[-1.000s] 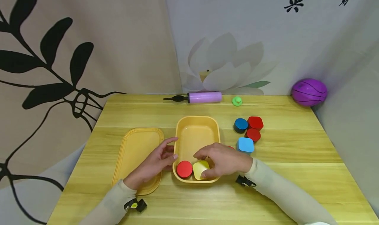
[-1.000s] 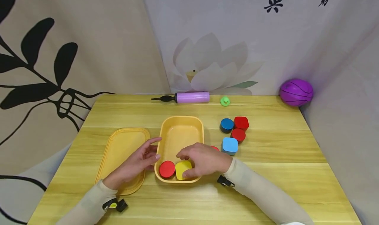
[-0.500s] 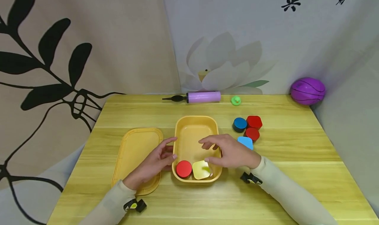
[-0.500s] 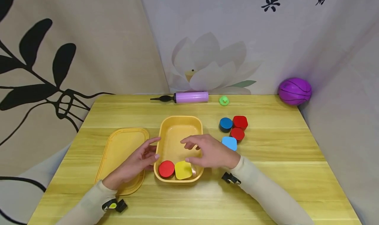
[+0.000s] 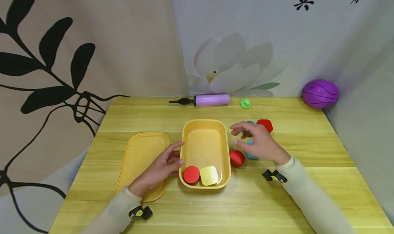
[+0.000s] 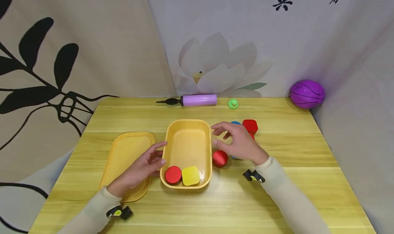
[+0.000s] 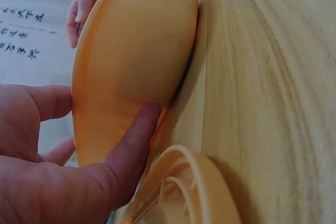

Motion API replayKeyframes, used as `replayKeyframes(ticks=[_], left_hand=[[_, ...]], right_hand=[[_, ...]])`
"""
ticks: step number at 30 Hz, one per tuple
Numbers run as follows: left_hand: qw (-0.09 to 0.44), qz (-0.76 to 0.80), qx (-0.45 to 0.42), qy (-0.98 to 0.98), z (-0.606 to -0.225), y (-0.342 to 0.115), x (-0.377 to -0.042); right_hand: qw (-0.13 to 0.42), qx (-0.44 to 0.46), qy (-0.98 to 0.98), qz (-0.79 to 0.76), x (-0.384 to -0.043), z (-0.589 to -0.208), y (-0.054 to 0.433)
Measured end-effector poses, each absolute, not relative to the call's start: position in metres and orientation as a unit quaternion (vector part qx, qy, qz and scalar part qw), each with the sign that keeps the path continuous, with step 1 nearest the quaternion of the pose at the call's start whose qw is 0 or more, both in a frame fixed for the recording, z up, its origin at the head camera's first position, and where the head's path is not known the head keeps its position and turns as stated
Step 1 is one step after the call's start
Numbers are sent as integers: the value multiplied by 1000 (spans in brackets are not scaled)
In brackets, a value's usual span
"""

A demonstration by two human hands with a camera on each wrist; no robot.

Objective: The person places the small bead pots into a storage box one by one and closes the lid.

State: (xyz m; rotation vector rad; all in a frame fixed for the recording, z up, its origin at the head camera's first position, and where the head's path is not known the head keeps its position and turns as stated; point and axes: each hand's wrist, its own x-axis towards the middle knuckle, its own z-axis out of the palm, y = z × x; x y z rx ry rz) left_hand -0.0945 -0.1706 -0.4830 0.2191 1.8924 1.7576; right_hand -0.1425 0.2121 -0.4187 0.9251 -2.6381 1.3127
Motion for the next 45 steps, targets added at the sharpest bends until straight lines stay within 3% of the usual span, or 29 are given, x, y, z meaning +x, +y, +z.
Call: replayKeyframes(ticks=[14,22,28,38,45], left_hand=[[275,661,73,695,-481,-171,-90],[275,656,76,699,-479,-170,-92],[280,651,78,701,-479,-169,-93],[279,644,78,708,-478,-168,-95],[274,644,77,710,-479,-168,-94]], right_hand=[[93,178,-874,443,-155,-434,275],[96,120,-883,444,-170,-452,306],[54,83,-894,438,-184,-469,327],[-96,112,-872,466,-193,-484,349],[-117,121,-872,460,-197,-485,351]])
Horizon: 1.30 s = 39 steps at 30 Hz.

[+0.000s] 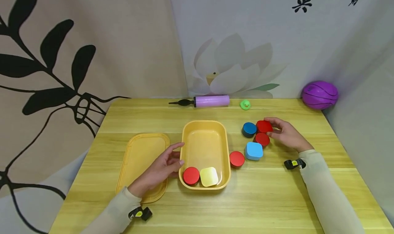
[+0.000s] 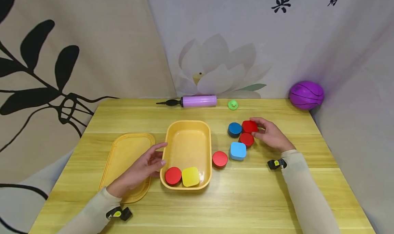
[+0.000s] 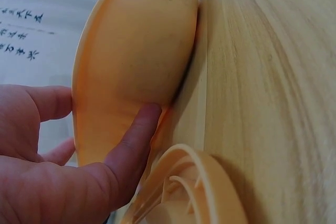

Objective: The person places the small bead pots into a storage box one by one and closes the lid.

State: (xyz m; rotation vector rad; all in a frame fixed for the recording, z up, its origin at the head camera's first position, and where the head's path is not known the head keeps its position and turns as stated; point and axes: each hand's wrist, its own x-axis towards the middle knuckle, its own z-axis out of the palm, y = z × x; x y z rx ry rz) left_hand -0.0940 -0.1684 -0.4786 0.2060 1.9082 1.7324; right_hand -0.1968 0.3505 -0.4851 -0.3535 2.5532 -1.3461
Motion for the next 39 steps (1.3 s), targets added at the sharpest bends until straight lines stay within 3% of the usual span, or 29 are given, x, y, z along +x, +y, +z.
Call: replayKeyframes(ticks=[11,24,39], left_hand=[[275,660,79,695,-480,-169,-93],[272,663,77,694,-478,-168,-91],[275,655,82,699,-481,-169,-94]], right_hand=[[107,-92,894,-426,-197,-484,349],[47,-89,884,-456,-181,-465,341],[9,-142,866,-480,-158,-434,303]])
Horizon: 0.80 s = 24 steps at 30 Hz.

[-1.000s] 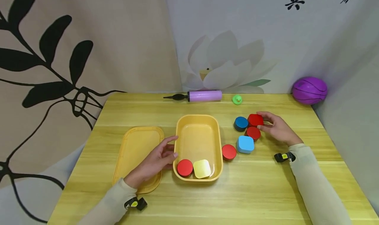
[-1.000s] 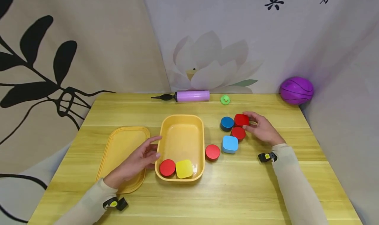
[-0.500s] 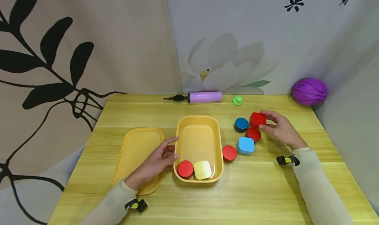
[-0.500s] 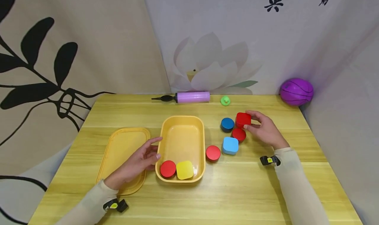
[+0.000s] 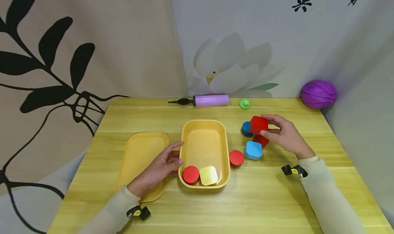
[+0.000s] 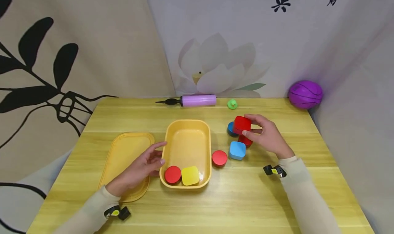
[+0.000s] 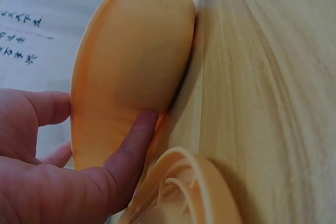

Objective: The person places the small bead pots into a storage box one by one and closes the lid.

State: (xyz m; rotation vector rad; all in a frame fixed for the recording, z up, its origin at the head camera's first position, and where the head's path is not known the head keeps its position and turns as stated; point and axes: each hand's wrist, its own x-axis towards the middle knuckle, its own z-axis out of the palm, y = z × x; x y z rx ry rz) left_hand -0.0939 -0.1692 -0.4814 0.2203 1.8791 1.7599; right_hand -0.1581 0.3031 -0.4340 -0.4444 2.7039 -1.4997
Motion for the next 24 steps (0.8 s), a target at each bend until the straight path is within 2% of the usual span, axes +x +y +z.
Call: replayKeyframes(ticks=[7,19,24], left_hand=[[283,661,79,691,-478,-172,-96],[281,660,79,692,-478,-168,-95],[281,661,79,691,-477,-169,-94]], right_hand=[[-10,-196,852,-486,-151,-422,270],[40,-270,836,-475,-154,-417,204],[55,-296,859,-413,-154,-416,176]])
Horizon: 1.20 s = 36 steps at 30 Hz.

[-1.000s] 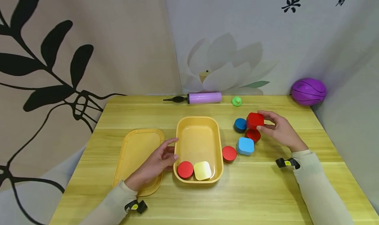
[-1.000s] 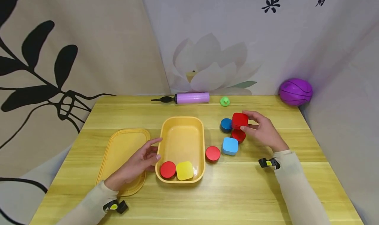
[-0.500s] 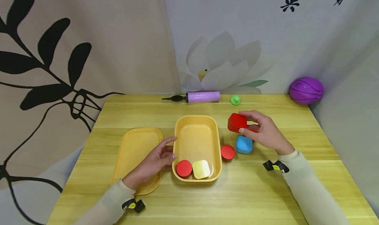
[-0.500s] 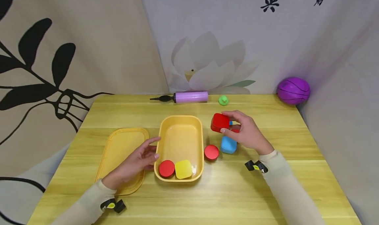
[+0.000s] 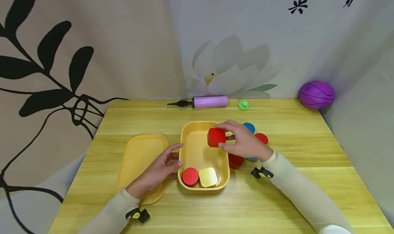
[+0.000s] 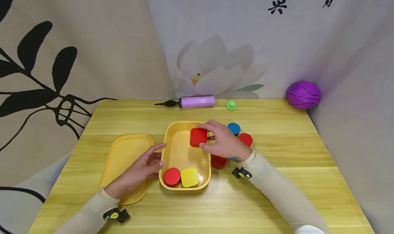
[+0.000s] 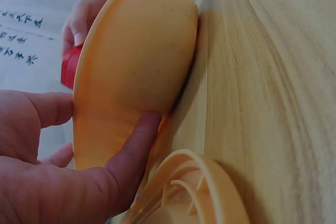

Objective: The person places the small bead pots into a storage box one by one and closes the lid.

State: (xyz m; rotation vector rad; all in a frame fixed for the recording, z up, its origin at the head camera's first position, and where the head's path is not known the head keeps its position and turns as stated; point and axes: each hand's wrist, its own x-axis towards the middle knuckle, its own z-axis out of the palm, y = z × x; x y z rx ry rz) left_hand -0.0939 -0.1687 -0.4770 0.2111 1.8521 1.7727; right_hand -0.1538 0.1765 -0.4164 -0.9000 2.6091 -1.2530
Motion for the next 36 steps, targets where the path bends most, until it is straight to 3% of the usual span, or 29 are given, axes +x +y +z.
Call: replayKeyframes(ticks=[13,28,36], left_hand=[[287,664,87,685,-474,-169,-95],[288,659,85,690,-475,-172,-95],[294,658,86,688,-478,-172,-95]], right_hand=[[130,-335,841,-404,-161,-436,118],[160,-406,856,-276,-161,-447,90],[170,-406,852,-285,-161,-454,89]])
